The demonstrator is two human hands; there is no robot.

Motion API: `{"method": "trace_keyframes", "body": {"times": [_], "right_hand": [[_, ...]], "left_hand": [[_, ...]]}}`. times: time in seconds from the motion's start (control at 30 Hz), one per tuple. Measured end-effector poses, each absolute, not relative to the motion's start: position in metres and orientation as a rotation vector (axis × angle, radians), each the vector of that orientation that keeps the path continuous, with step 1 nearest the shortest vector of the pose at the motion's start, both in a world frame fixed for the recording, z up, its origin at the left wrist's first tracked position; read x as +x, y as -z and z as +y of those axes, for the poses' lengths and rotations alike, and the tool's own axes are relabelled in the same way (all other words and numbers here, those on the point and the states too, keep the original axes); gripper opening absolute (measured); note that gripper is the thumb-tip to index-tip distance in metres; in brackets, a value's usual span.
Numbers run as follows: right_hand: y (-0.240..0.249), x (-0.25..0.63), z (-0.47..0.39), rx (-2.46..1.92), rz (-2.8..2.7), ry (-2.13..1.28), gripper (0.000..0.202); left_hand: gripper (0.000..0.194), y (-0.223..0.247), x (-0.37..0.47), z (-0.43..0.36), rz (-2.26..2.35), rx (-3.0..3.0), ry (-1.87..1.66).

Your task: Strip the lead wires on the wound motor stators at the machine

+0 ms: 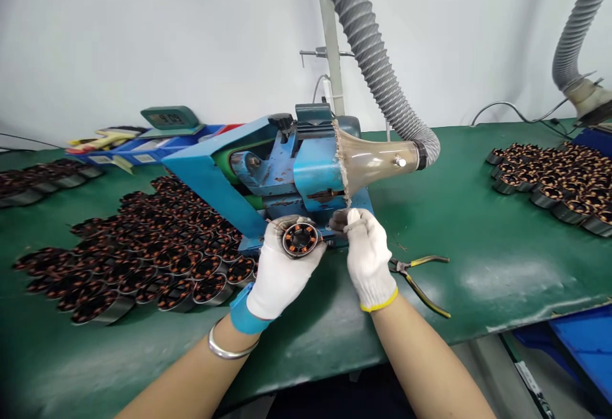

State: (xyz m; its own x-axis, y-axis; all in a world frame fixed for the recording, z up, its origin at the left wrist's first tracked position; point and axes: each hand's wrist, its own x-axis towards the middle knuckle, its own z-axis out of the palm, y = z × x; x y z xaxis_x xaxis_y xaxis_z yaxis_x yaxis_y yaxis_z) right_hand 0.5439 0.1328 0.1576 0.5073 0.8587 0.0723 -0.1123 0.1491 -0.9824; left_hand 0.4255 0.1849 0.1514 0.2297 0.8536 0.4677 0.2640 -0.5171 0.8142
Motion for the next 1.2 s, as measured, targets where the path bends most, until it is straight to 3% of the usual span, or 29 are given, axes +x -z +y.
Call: {"method": "trace_keyframes", "body": {"times": [0.2, 0.3, 0.4, 0.53, 0.63, 0.8, 1.0, 1.2], "right_hand": [[-0.172, 0.548, 0.127, -1.436, -1.162, -0.88, 0.024], [-0.17, 0.559, 0.133, -1.29, -0.869, -0.941, 0.029], [-0.166, 0.574, 0.139, -1.125, -0.567, -0.792, 0.033], [-0.166, 0.57, 0.137, -1.393, -0.808, -0.878, 0.028], [-0.168, 0.552, 0.133, -1.337, -0.954, -1.014, 0.026], [-0.165, 0.546, 0.136, -1.245, -0.808, -1.016, 0.024], [-0.165, 0.559, 0.142, -1.095, -0.43, -0.827, 0.03], [-0.165, 0.549, 0.143, -1.155, -0.574, -1.007, 0.027]], "left_hand": [[0.041, -0.149, 0.412, 0.196, 0.861, 2.146, -1.232], [0.042, -0.152, 0.408, 0.197, 0.838, 2.238, -1.182], [0.04, -0.153, 0.409, 0.197, 0.877, 2.233, -1.207], [0.04, -0.152, 0.414, 0.196, 1.012, 2.093, -1.248], [0.046, -0.151, 0.414, 0.193, 0.973, 2.032, -1.173], [0.052, -0.15, 0.412, 0.185, 0.845, 2.065, -1.049], [0.045, -0.151, 0.419, 0.18, 0.962, 2.092, -1.144], [0.038, -0.154, 0.422, 0.175, 0.922, 2.141, -1.096]]}}
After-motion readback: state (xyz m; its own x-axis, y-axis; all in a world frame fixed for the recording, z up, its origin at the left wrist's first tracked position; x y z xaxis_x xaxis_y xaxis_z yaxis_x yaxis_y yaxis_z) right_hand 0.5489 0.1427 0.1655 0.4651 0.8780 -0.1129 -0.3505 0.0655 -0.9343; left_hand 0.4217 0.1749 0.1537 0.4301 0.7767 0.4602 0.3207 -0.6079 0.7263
